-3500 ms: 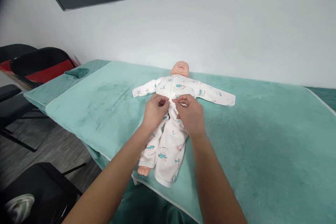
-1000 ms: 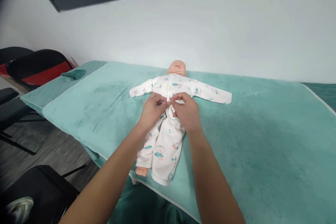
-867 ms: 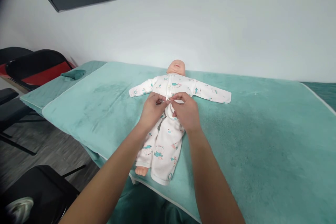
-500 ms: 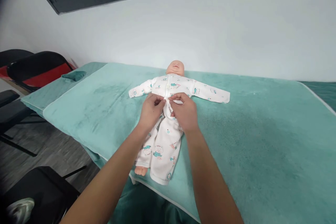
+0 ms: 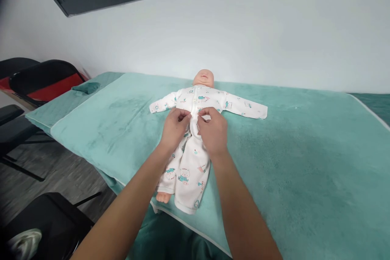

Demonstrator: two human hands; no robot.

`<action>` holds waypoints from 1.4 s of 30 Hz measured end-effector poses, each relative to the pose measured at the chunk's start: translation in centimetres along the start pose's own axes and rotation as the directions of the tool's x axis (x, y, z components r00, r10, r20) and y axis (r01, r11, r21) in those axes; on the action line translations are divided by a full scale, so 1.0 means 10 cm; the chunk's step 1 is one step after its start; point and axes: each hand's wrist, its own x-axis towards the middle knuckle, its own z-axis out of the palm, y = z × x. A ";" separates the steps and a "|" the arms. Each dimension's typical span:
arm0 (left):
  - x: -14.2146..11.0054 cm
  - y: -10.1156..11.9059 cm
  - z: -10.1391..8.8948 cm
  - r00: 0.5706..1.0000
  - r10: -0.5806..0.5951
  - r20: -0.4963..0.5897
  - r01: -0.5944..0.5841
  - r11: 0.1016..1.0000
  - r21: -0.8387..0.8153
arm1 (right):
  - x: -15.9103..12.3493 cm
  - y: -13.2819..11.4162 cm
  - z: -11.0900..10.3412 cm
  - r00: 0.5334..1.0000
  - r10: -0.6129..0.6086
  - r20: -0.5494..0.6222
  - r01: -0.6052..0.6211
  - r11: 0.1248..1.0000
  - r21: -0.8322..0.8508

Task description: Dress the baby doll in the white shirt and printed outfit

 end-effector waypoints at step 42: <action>0.04 0.02 0.03 0.998 0.055 0.027 -0.058 0.991 0.123 | 0.10 0.13 0.02 0.939 -0.344 -0.027 0.318 0.892 -0.321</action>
